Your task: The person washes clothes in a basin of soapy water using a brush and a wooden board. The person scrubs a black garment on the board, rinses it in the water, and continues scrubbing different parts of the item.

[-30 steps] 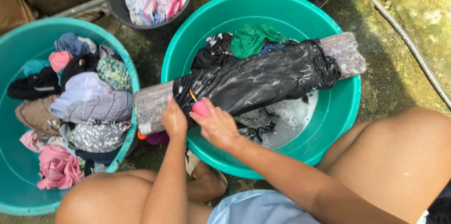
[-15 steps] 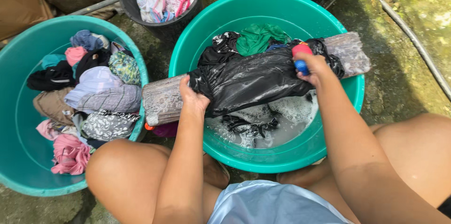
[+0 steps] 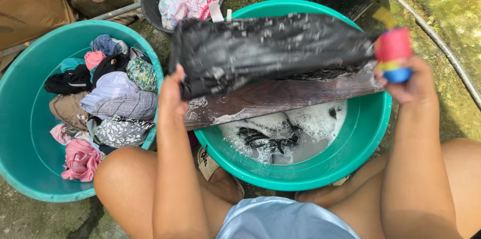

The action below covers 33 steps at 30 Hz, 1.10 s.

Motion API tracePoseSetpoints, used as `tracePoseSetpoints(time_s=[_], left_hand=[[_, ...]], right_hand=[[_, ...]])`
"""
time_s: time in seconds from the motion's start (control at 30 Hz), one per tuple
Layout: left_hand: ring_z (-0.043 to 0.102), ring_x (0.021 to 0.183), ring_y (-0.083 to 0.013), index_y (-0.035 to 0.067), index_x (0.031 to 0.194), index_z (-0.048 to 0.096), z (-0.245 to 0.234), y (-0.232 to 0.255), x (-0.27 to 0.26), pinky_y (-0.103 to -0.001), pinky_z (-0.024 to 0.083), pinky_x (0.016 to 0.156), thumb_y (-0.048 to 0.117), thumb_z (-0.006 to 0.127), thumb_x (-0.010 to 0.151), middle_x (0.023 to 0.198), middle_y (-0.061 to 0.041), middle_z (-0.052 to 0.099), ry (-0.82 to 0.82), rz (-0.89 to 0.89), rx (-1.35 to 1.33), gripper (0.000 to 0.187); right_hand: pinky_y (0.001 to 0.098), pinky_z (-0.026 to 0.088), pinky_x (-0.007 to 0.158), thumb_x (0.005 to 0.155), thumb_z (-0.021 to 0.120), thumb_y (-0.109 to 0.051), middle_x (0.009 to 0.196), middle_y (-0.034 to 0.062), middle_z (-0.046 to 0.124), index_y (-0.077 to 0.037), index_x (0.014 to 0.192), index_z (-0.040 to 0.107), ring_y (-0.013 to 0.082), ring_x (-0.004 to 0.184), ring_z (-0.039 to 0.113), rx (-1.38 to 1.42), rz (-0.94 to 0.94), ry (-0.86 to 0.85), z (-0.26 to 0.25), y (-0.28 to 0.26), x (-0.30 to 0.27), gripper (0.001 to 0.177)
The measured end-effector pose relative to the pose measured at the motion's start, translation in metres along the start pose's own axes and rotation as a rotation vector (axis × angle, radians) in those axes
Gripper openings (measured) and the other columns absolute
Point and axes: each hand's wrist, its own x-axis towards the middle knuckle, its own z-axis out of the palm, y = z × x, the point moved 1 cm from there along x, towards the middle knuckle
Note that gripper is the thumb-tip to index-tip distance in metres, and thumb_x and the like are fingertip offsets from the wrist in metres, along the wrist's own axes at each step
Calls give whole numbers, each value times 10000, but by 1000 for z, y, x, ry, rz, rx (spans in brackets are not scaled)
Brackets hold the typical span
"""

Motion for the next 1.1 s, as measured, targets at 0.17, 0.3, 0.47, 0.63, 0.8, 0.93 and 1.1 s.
tracePoseSetpoints(time_s=[0.17,0.3,0.47,0.63,0.8,0.93,1.1], left_hand=[[635,1130,-346,-54,1249,582,-62,-137,-6,-467,466,1000,343,632,981,1204,-227,687,388,-1,681,481],[642,1071,-446,-94,1127,674,-58,-142,-22,-499,475,947,474,477,1055,1138,-317,685,507,21,953,605],[653,967,-465,-100,1085,677,-52,-134,-31,-517,472,883,415,403,1105,1051,-323,702,484,161,919,584],[631,882,-400,-33,1078,628,-41,-130,-39,-465,481,841,345,418,1074,972,-263,689,457,213,812,432],[636,903,-420,-26,1085,621,-32,-123,-42,-473,481,842,333,427,1081,987,-268,678,480,173,836,408],[686,904,-428,-11,1111,610,-48,-124,-36,-499,505,836,336,418,1076,995,-272,687,435,121,898,397],[598,1007,-521,-7,1271,563,-53,-125,-24,-580,444,854,199,443,1033,1078,-332,649,333,299,1236,337]], right_hand=[[548,513,947,769,815,-254,1484,287,391,-197,1640,296,490,1134,592,-1508,-93,678,73,110,-5,1015],[482,465,1113,710,816,-171,1354,221,490,-25,1446,331,409,1276,552,-1245,-482,110,262,194,-22,894],[488,377,1114,666,653,-27,1426,292,544,-140,1352,652,417,1351,476,-1334,-672,-552,316,229,-50,696],[503,485,925,712,710,-87,1326,338,541,-126,1396,642,443,1087,539,-1863,-761,375,152,96,5,689],[390,503,961,845,626,-59,1086,103,634,-161,1149,648,300,1099,606,-1679,-169,202,255,211,16,322],[513,436,1065,715,672,-88,1330,249,565,-119,1346,620,444,1282,517,-1232,-557,-418,328,256,-23,634],[538,370,999,677,813,-218,1304,212,580,-210,1403,582,424,1192,510,-1959,-413,243,149,128,57,762]])
